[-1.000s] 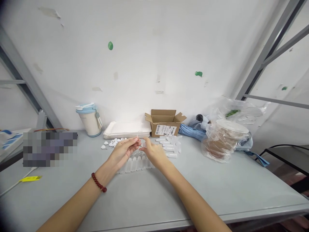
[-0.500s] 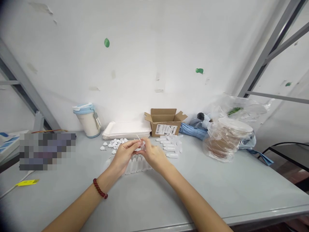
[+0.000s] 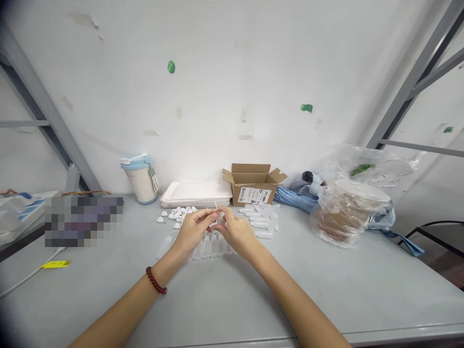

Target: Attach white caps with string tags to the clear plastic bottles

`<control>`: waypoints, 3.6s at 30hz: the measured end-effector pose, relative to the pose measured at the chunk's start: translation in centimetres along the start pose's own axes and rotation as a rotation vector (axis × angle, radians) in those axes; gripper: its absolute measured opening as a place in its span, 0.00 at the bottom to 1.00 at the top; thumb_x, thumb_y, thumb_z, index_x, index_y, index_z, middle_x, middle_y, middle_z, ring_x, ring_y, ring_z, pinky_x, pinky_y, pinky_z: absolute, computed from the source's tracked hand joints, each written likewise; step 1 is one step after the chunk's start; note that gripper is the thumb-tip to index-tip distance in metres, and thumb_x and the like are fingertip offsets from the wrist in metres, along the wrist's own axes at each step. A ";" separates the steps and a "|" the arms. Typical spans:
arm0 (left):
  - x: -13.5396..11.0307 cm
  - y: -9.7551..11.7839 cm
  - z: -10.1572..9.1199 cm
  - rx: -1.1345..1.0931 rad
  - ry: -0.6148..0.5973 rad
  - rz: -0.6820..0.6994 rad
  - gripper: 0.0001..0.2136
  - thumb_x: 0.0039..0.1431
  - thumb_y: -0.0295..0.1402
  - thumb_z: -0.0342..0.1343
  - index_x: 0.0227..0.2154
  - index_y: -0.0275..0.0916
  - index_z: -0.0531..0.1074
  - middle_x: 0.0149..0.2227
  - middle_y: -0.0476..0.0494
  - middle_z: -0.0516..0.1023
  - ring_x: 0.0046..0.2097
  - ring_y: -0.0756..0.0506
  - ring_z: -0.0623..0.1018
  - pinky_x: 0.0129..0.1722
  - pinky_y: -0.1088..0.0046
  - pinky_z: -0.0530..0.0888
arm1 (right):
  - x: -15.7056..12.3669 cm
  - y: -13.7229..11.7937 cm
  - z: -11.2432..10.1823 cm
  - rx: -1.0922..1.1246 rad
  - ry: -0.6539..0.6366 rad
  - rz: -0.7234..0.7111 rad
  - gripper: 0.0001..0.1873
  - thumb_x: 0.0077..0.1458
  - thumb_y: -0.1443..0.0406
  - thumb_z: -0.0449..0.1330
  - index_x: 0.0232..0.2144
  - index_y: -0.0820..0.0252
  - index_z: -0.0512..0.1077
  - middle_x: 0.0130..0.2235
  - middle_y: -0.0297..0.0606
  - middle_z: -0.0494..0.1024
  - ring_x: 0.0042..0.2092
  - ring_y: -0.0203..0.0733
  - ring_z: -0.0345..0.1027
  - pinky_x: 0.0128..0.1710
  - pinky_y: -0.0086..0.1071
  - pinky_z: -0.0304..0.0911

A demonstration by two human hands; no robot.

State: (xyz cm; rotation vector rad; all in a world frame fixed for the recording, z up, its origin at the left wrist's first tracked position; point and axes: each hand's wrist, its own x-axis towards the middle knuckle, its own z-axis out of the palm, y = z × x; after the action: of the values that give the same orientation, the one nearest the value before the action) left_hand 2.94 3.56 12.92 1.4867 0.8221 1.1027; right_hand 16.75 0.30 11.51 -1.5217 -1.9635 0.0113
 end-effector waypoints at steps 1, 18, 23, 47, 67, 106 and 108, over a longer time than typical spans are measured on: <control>0.0 -0.1 0.0 0.016 -0.006 0.007 0.10 0.51 0.36 0.55 0.32 0.38 0.78 0.34 0.44 0.79 0.36 0.45 0.75 0.34 0.73 0.70 | 0.0 0.0 -0.1 -0.004 -0.010 0.007 0.16 0.58 0.60 0.51 0.47 0.60 0.58 0.26 0.32 0.72 0.21 0.37 0.65 0.22 0.27 0.54; -0.1 -0.1 -0.1 0.098 -0.065 0.084 0.10 0.53 0.35 0.54 0.34 0.38 0.77 0.37 0.42 0.79 0.40 0.43 0.76 0.40 0.70 0.70 | 0.2 0.6 -0.3 0.179 0.002 0.049 0.10 0.55 0.61 0.53 0.40 0.56 0.61 0.25 0.30 0.73 0.22 0.37 0.63 0.25 0.28 0.54; 0.0 0.1 -0.2 0.083 -0.077 0.058 0.09 0.51 0.36 0.55 0.29 0.37 0.77 0.33 0.43 0.79 0.37 0.43 0.75 0.37 0.70 0.71 | 0.2 0.4 -0.7 0.306 -0.005 0.106 0.10 0.53 0.59 0.55 0.37 0.55 0.61 0.21 0.27 0.70 0.21 0.36 0.61 0.24 0.28 0.56; -1.2 -2.4 2.4 0.730 -0.279 0.578 0.18 0.49 0.28 0.60 0.44 0.39 0.66 0.46 0.40 0.70 0.49 0.39 0.67 0.46 0.61 0.67 | 0.7 3.8 -4.1 0.787 -0.463 0.430 0.11 0.43 0.61 0.63 0.27 0.62 0.69 0.22 0.30 0.73 0.22 0.31 0.65 0.25 0.26 0.62; -1.0 -2.3 4.4 0.962 -0.428 0.290 0.11 0.53 0.37 0.56 0.37 0.36 0.71 0.39 0.41 0.74 0.48 0.39 0.67 0.44 0.64 0.65 | 0.6 5.7 -5.1 0.456 -0.820 0.491 0.06 0.42 0.69 0.52 0.24 0.65 0.69 0.20 0.34 0.76 0.18 0.31 0.65 0.16 0.22 0.54; -1.9 -2.4 3.3 0.926 -0.452 0.361 0.12 0.58 0.38 0.50 0.42 0.39 0.66 0.46 0.42 0.72 0.53 0.40 0.64 0.50 0.61 0.63 | 0.4 5.8 -4.9 0.510 -0.788 0.469 0.12 0.43 0.62 0.59 0.28 0.66 0.72 0.21 0.36 0.75 0.23 0.37 0.70 0.23 0.27 0.62; -1.8 -2.2 3.3 0.913 -0.429 0.359 0.12 0.59 0.40 0.49 0.41 0.39 0.67 0.45 0.43 0.72 0.52 0.41 0.64 0.49 0.62 0.64 | 0.3 5.6 -5.1 0.503 -0.788 0.471 0.14 0.45 0.58 0.59 0.27 0.66 0.72 0.22 0.37 0.76 0.23 0.37 0.70 0.24 0.27 0.63</control>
State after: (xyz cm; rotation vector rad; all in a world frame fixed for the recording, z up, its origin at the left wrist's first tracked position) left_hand 5.55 1.20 10.30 2.6026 0.7991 0.5964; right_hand 23.98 0.54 13.55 -1.7112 -1.8471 1.3724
